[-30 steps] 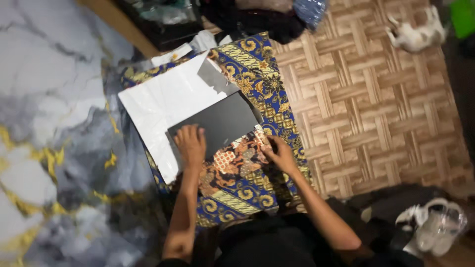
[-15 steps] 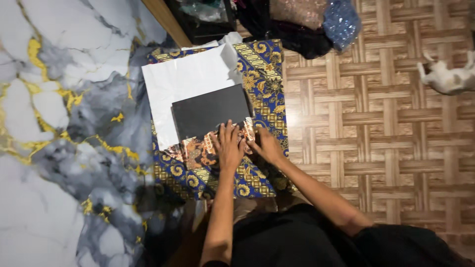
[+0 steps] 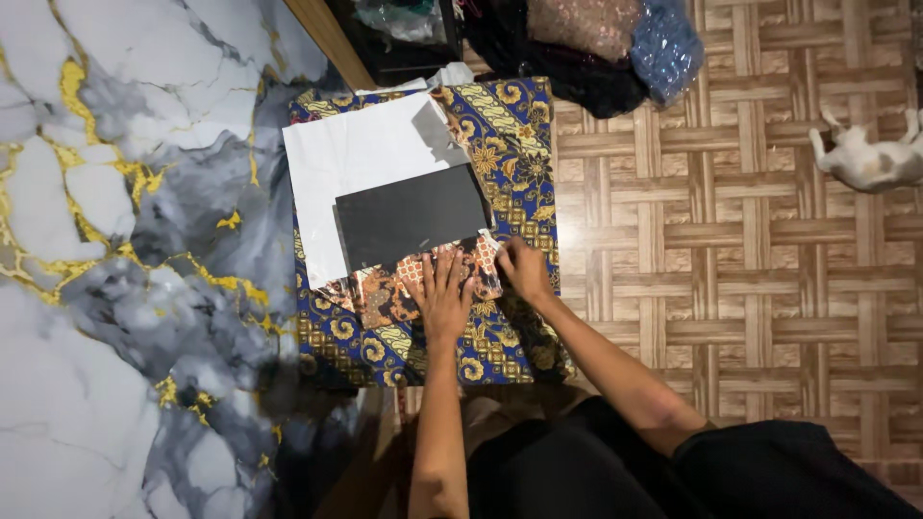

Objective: The person wraps a small black rectangular box with patterned wrapping paper on a patterned tablecloth. They fold and smooth the paper around the box, then flip it over and continue folding the remaining sides. The clip ends before the wrapping is fully completed.

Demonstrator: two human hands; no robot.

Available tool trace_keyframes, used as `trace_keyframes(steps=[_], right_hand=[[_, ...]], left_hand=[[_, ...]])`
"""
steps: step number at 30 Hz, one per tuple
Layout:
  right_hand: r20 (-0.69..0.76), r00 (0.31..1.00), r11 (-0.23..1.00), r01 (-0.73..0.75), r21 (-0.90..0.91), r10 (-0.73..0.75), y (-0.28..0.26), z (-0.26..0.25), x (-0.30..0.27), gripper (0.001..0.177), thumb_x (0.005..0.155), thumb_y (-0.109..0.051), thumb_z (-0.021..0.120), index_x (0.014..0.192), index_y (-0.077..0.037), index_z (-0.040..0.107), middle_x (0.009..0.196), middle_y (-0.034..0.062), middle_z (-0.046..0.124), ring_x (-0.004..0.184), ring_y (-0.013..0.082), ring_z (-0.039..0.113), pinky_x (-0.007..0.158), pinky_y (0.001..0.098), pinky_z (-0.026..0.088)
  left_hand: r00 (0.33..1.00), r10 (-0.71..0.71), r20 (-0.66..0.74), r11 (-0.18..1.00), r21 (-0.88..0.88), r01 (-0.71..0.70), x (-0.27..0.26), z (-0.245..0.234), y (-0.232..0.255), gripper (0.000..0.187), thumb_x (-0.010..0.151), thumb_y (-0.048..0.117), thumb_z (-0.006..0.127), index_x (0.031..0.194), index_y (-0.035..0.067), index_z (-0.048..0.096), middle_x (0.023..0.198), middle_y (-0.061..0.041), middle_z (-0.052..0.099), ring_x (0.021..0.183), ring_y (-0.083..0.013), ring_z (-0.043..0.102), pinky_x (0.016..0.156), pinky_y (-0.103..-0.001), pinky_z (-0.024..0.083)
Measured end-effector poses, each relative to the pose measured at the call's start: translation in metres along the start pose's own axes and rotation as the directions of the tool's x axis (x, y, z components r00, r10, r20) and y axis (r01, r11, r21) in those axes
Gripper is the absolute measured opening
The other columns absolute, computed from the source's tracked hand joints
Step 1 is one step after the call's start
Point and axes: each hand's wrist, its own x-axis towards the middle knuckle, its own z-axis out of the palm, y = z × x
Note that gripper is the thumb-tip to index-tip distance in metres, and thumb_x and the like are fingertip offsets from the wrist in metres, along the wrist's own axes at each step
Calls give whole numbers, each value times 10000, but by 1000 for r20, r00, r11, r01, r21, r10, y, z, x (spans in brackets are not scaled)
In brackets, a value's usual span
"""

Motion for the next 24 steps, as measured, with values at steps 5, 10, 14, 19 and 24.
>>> trace_keyframes(steps=[5,10,14,19,24], right_hand=[[-177,941,958,284,-49,-288,-22,-9,-3,343,1071,-301,822,1180,22,781,1007,243,853,839,404,844,749,494,669],[-35,982,975,182,-132,-188,-28,-2,24,257,1108,-289,781,1110,-32,781,976,209,838,796,387,825,727,507,657],[-41,925,883,345,-317,-377,-23,7,34,149,1079,-174,740,1088,-25,741,980,228,822,727,399,802,688,521,655],[-11,953,865,269,-424,-302,-24,14,38,223,1049,-184,812,1062,12,709,829,261,799,660,445,773,618,568,618],[-173,945,942,235,-237,-279,-29,15,28,191,1101,-190,793,1069,-13,730,817,227,797,673,375,808,627,505,637]], left_hand=[[998,-22,54,1000,-11,23,2,-1,0,726,1187,709,300,1852,419,288,1973,62,101,1817,-273,-3,1376,-745,-156],[1000,1,-2,1000,-31,-1,0,4,-2,717,1202,682,339,1860,399,305,1980,52,116,1822,-290,12,1381,-759,-128],[999,23,-27,1000,-11,-23,2,0,1,696,1212,644,377,1853,379,332,1978,42,131,1825,-307,28,1374,-783,-119],[999,34,-38,998,-45,-35,1,-5,1,698,1200,616,404,1841,343,358,1972,14,153,1814,-331,49,1358,-806,-90],[992,95,-83,993,-64,-101,4,-7,-2,693,1221,612,400,1847,319,347,1969,-3,150,1811,-352,52,1335,-841,-96]])
